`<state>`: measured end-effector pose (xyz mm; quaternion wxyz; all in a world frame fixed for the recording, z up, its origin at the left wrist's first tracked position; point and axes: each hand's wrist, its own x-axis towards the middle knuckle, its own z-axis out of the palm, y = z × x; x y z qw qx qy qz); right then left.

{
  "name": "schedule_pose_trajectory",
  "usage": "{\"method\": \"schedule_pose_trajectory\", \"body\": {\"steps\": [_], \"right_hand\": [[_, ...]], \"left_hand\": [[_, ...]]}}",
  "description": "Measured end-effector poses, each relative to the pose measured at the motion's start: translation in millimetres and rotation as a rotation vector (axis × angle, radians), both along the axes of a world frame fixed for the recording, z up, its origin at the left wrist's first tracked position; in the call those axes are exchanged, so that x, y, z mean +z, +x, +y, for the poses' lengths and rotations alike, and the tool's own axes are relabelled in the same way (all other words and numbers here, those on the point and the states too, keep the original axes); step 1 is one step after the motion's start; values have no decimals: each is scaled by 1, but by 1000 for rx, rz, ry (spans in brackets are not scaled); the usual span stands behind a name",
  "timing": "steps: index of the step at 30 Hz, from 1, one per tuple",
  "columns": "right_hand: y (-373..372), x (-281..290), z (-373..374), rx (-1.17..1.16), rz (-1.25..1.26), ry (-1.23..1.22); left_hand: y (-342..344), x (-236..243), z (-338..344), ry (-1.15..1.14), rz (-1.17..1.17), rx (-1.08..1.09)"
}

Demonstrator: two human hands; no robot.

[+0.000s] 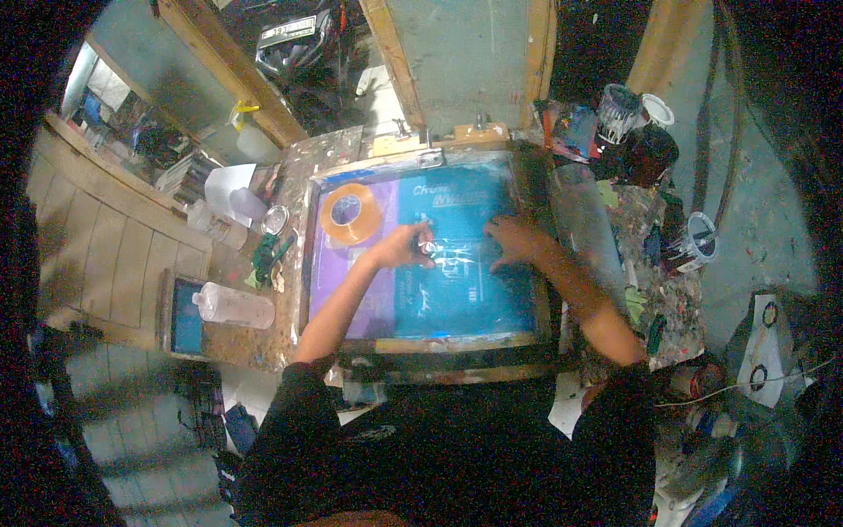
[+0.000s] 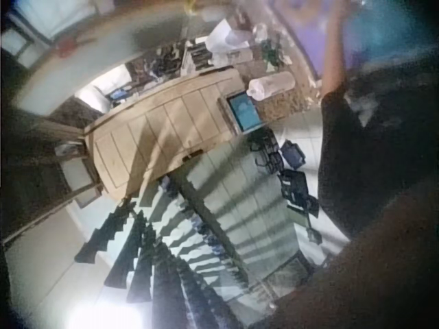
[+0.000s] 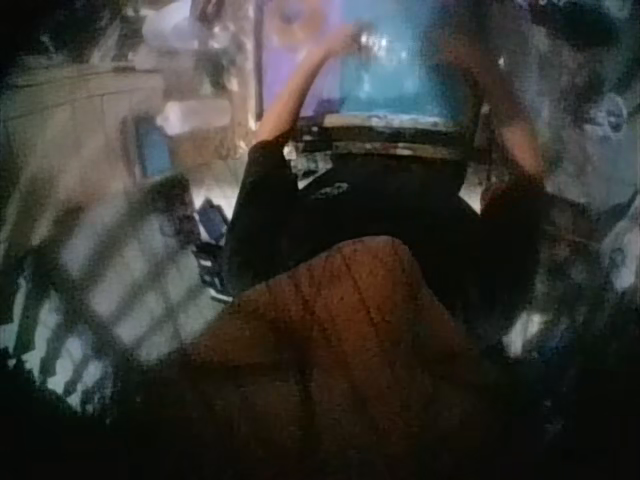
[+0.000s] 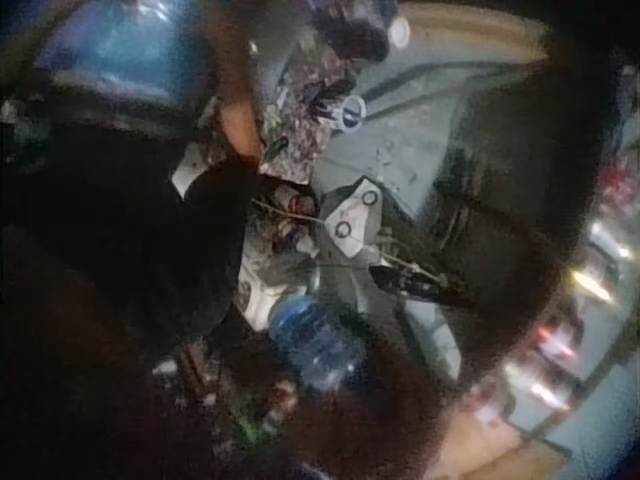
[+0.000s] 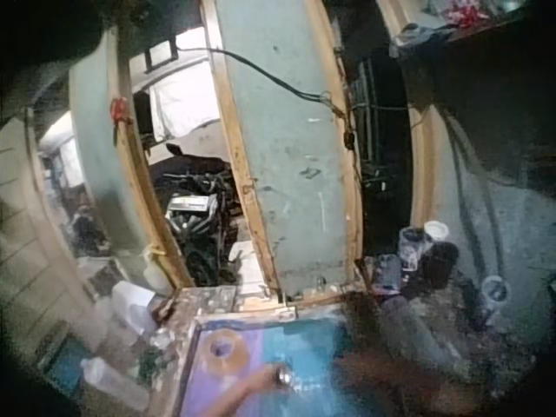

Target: The person applies adhesive tape to the edges of a screen printing frame to mask the borders around the stenciled designs.

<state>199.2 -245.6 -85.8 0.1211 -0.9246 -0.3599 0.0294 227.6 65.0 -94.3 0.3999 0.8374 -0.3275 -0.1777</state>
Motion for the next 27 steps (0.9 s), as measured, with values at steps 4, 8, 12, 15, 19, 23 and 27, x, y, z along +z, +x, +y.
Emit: {"method": "schedule_pose_trajectory", "body": {"steps": [4, 8, 12, 15, 19, 23, 27], "right_hand": [[9, 2, -1, 35, 200, 23], [9, 8, 2, -13, 270, -44], [12, 8, 4, -40, 305, -84], [15, -2, -2, -38, 313, -119], [11, 6, 2, -44, 94, -200], [8, 6, 19, -63, 133, -260], [1, 0, 29, -50, 122, -130]], "left_hand": [[7, -8, 9, 7, -65, -25], [8, -6, 12, 20, 20, 11], [7, -5, 15, -3, -23, -1], [3, 4, 10, 33, 24, 13], [-9, 14, -3, 153, -126, 13], [-16, 10, -24, 198, -388, 15], [-15, 4, -31, 188, -347, 11]]}}
